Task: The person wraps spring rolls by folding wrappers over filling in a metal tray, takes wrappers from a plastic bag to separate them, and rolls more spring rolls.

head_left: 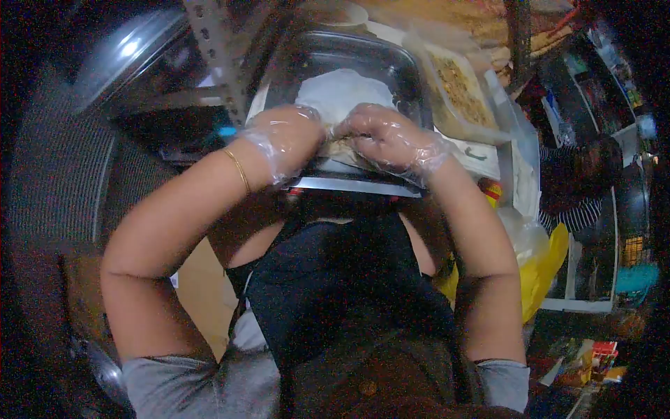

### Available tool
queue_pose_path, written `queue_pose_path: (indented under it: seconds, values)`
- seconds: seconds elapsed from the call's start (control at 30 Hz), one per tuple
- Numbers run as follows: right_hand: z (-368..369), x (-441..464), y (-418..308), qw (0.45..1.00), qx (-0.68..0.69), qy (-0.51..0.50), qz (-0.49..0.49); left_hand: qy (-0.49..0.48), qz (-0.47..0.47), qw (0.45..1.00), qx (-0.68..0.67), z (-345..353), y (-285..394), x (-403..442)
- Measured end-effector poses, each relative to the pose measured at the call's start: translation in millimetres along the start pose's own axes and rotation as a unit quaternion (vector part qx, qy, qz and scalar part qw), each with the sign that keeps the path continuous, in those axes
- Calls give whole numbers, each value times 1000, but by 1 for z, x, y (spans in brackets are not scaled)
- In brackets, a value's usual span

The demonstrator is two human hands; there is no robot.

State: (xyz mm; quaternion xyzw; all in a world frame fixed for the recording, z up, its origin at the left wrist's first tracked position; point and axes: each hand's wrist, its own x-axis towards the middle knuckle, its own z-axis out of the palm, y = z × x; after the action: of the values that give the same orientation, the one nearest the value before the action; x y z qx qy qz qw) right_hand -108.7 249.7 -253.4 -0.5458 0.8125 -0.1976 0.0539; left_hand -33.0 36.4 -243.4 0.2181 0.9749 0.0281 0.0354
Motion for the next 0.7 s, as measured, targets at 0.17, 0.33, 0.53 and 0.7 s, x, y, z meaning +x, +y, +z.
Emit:
queue_pose_path:
  seconds: [0.17, 0.33, 0.53, 0.7]
  values:
    - [0, -1, -1, 1000, 18, 1, -18, 56, 26, 998, -15, 10, 4, 0]
    - [1, -6, -3, 1000, 17, -11, 10, 8, 16, 999, -39, 3, 12, -3]
    - [1, -10, -8, 999, 14, -33, 13, 51, 57, 997, -14, 21, 14, -6]
    - [3, -11, -6, 999, 43, -13, 10, 23, 45, 998, -36, 9, 30, -9]
